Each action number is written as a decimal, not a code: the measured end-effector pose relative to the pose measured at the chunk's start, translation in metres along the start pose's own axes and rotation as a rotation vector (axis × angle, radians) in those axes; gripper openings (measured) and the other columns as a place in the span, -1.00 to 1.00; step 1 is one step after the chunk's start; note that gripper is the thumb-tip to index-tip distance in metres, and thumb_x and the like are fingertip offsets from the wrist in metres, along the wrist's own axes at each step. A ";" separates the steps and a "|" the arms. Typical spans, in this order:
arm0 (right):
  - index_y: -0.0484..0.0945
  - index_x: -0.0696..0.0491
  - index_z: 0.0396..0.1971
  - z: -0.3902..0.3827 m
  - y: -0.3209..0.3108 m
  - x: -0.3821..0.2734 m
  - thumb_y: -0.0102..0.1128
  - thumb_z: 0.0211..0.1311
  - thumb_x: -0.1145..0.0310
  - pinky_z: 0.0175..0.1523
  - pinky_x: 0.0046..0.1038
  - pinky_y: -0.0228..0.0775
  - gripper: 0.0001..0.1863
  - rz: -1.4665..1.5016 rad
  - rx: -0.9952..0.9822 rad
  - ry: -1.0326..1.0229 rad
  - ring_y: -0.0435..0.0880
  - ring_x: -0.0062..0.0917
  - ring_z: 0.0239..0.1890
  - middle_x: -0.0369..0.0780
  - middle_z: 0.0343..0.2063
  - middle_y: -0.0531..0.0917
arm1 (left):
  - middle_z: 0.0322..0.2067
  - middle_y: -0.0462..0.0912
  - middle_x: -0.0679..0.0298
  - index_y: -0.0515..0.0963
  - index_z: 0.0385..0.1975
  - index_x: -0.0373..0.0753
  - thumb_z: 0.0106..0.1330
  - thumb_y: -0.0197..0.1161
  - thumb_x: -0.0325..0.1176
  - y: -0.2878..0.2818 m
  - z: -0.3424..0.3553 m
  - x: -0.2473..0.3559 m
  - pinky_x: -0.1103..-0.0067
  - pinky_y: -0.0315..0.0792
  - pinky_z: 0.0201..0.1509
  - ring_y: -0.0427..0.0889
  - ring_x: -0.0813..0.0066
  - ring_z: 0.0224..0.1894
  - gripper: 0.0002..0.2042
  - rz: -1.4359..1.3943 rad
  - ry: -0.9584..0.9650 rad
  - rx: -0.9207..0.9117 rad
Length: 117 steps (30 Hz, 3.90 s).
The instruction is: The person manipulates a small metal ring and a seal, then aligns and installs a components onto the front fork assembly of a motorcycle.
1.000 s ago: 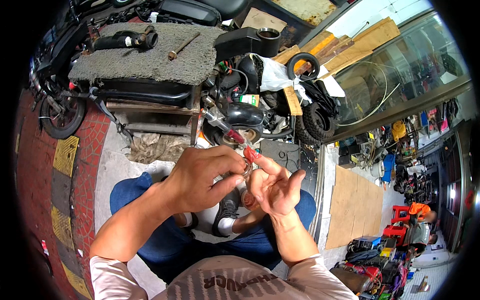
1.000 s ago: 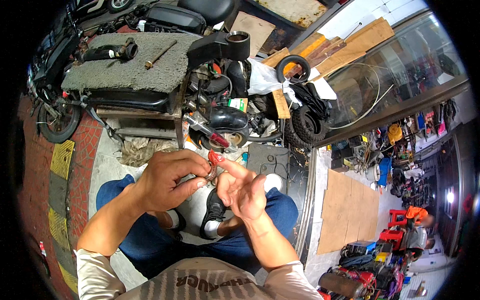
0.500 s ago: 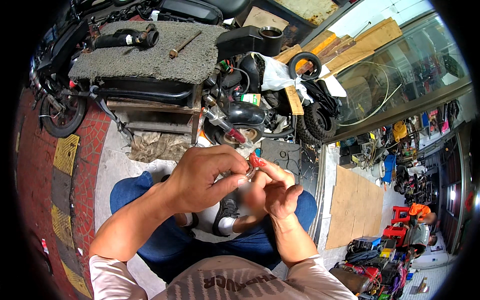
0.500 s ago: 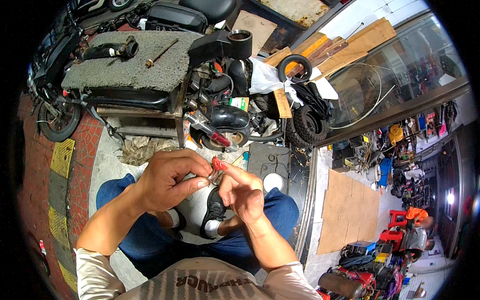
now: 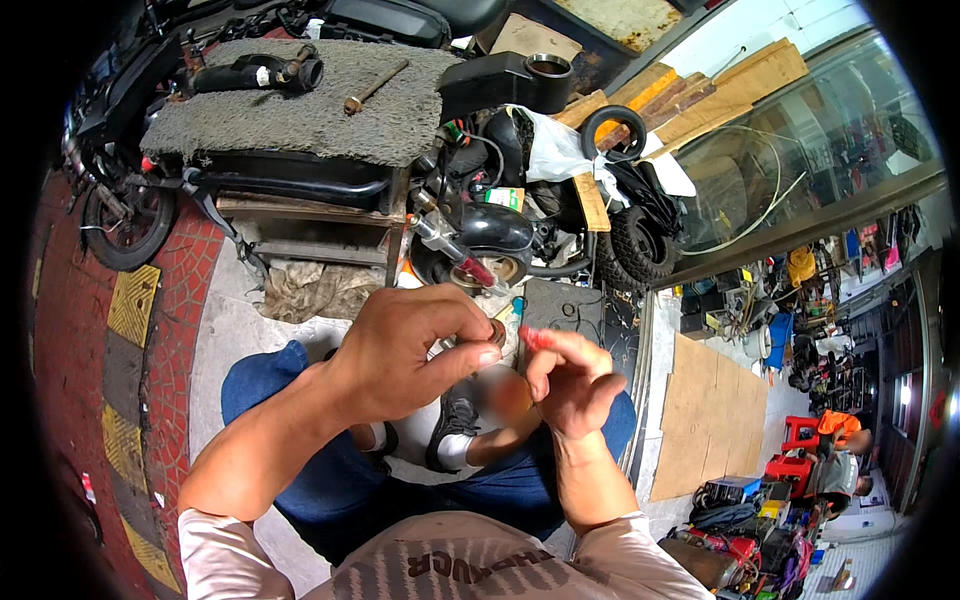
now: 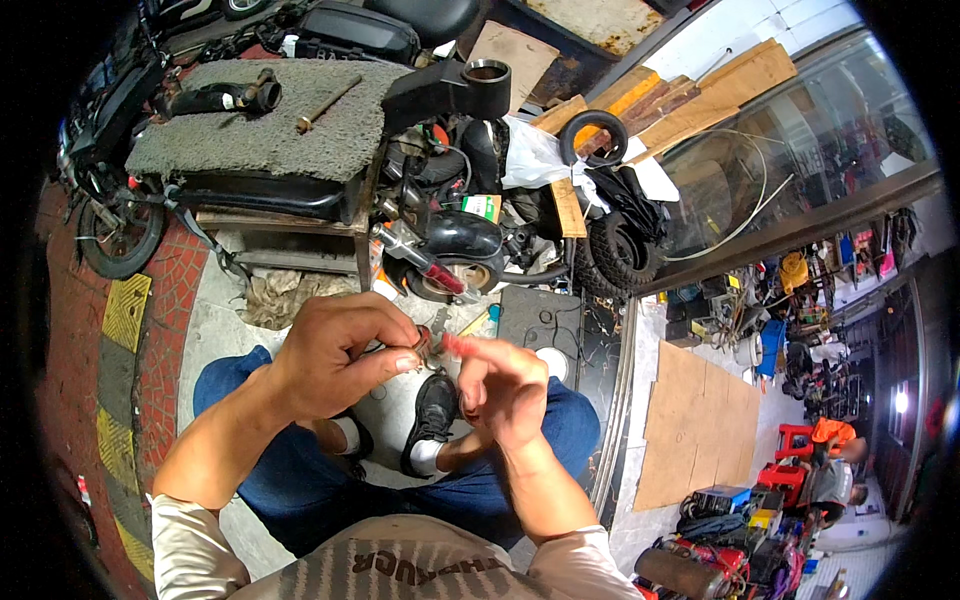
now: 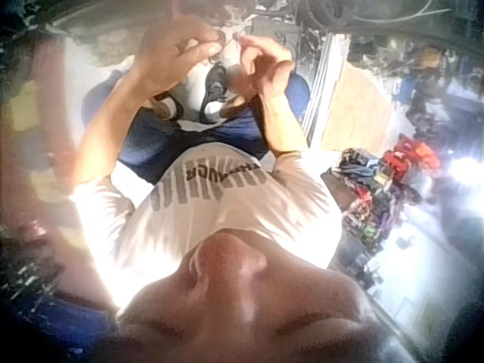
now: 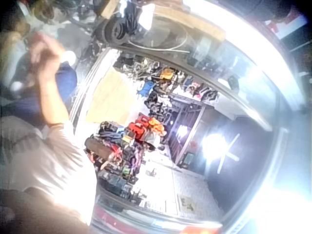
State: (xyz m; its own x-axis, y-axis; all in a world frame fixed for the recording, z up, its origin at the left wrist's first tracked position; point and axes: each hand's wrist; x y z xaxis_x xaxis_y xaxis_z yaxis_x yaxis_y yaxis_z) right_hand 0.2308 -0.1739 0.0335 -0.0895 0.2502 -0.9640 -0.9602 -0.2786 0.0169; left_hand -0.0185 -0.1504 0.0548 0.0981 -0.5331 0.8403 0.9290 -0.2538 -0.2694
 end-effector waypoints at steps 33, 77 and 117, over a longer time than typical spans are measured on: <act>0.63 0.25 0.19 0.012 0.005 0.005 -0.09 0.29 -0.61 -0.52 -0.57 0.21 0.09 -0.482 -0.116 -0.291 0.47 -0.68 -0.65 -0.37 -0.67 0.56 | -0.25 0.75 0.21 0.68 -0.24 -0.34 0.33 0.42 -0.41 -0.001 -0.002 -0.006 0.62 0.35 -0.44 0.48 0.64 -0.50 -0.86 -0.067 -0.017 -0.042; 0.63 0.28 0.07 0.011 0.017 0.006 -0.27 0.43 -0.54 -0.48 -0.63 0.09 0.03 0.070 -0.026 0.007 0.32 -0.73 -0.65 -0.32 -0.68 0.47 | -0.29 0.71 0.14 0.64 -0.22 -0.33 0.35 0.34 -0.47 -0.001 -0.002 -0.004 0.43 0.55 -0.23 0.69 0.22 -0.31 -0.90 0.059 -0.012 -0.080; 0.46 0.21 0.38 -0.013 0.014 0.016 -0.09 0.22 -0.66 -0.53 -0.62 0.16 0.18 -0.114 -0.044 0.035 0.43 -0.72 -0.65 -0.32 -0.66 0.55 | -0.25 0.72 0.18 0.66 -0.18 -0.35 0.37 0.33 -0.47 -0.004 -0.002 -0.007 0.55 0.44 -0.34 0.58 0.51 -0.40 -0.88 -0.033 -0.075 -0.098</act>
State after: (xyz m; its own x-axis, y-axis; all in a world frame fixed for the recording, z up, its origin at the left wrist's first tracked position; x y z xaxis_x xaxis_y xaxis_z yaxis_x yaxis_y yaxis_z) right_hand 0.2194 -0.1859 0.0147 0.0299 0.2507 -0.9676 -0.9512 -0.2904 -0.1046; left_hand -0.0232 -0.1473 0.0494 0.0981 -0.4625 0.8812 0.8930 -0.3499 -0.2831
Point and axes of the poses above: each hand's wrist, its own z-axis towards the middle knuckle, its own y-axis out of the palm, x = y × z
